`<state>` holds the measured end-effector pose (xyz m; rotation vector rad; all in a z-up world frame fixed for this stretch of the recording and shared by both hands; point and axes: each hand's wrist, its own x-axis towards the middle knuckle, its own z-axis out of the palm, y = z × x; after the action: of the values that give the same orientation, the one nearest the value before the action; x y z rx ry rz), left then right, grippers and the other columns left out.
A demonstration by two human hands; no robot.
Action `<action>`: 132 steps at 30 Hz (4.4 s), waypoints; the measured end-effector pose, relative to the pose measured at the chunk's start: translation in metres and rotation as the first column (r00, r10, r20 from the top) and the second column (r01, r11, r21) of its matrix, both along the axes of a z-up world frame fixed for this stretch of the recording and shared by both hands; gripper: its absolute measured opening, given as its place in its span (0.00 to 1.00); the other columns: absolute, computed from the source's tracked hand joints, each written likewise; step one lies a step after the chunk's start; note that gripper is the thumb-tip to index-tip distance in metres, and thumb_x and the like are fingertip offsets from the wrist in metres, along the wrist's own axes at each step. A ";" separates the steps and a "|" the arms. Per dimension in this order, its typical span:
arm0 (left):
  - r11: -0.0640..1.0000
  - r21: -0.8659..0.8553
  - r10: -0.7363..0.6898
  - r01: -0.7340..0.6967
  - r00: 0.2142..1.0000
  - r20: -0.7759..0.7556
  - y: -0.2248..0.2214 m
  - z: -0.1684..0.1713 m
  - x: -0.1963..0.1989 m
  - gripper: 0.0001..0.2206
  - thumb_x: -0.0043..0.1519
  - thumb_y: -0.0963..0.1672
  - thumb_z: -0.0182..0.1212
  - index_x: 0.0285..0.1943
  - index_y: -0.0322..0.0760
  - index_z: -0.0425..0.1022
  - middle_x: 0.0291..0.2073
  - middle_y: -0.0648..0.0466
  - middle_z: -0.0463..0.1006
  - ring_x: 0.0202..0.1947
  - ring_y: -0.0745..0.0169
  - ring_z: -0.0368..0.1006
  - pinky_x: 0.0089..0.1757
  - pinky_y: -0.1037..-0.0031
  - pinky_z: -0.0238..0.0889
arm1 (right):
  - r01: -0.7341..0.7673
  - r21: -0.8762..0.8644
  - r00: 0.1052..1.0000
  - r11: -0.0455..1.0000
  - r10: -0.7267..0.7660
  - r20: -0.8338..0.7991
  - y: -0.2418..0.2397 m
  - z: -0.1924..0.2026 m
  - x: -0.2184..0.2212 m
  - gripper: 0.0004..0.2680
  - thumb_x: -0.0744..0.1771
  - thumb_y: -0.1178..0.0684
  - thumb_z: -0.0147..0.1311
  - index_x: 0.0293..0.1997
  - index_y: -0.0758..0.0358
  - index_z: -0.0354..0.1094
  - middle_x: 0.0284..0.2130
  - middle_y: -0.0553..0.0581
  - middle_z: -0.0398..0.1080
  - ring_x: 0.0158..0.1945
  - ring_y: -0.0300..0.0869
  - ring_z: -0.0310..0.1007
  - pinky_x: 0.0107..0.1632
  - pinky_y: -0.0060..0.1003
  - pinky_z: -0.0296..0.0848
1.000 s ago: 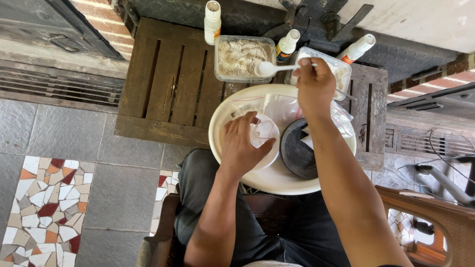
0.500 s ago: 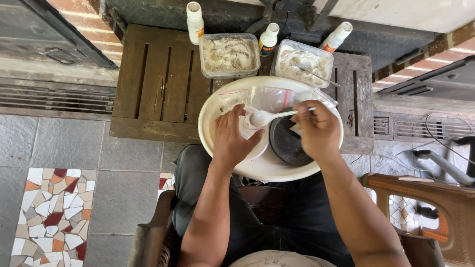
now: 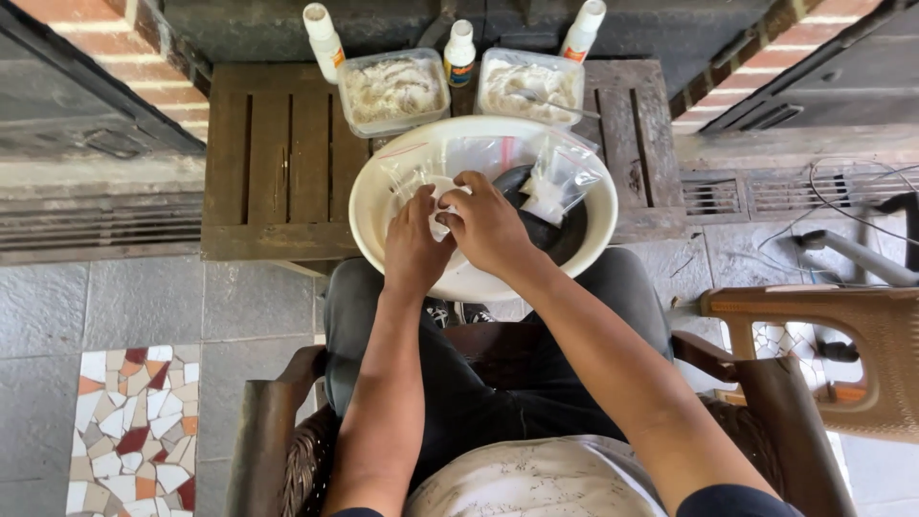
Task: Packaging white agricultural powder from containers into small plastic zip-lock bags using a spoon.
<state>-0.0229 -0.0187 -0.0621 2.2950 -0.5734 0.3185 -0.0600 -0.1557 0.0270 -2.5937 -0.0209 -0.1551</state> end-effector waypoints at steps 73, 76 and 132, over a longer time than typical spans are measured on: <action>-0.005 -0.854 -0.737 -0.520 0.579 -0.348 0.008 0.026 -0.023 0.09 0.72 0.49 0.49 0.49 0.46 0.72 0.44 0.50 0.83 0.42 0.54 0.81 0.42 0.61 0.79 | -0.151 0.433 0.838 0.888 -0.117 0.532 0.001 0.078 -0.037 0.03 0.67 0.66 0.64 0.41 0.68 0.78 0.30 0.60 0.79 0.34 0.45 0.80 0.42 0.39 0.78; -0.004 -0.847 -0.736 -0.531 0.575 -0.357 0.009 0.028 -0.022 0.08 0.72 0.49 0.49 0.49 0.47 0.72 0.44 0.51 0.83 0.40 0.56 0.81 0.40 0.63 0.79 | -0.135 0.401 0.849 0.906 -0.103 0.518 0.001 0.077 -0.038 0.03 0.67 0.66 0.65 0.40 0.67 0.78 0.29 0.59 0.78 0.34 0.46 0.81 0.40 0.39 0.77; -0.084 -0.687 -0.750 -0.722 0.499 -0.433 0.024 0.061 -0.013 0.25 0.69 0.60 0.43 0.56 0.41 0.68 0.49 0.48 0.79 0.43 0.53 0.77 0.40 0.65 0.73 | -0.044 0.619 0.886 0.784 -0.255 0.387 -0.008 0.103 -0.031 0.02 0.71 0.63 0.56 0.43 0.68 0.74 0.25 0.58 0.74 0.29 0.37 0.72 0.39 0.36 0.76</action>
<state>-0.0363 0.0057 -0.0015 0.3980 0.3263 -0.4736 -0.0908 -0.1641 0.1297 -1.8475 0.0113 -0.6941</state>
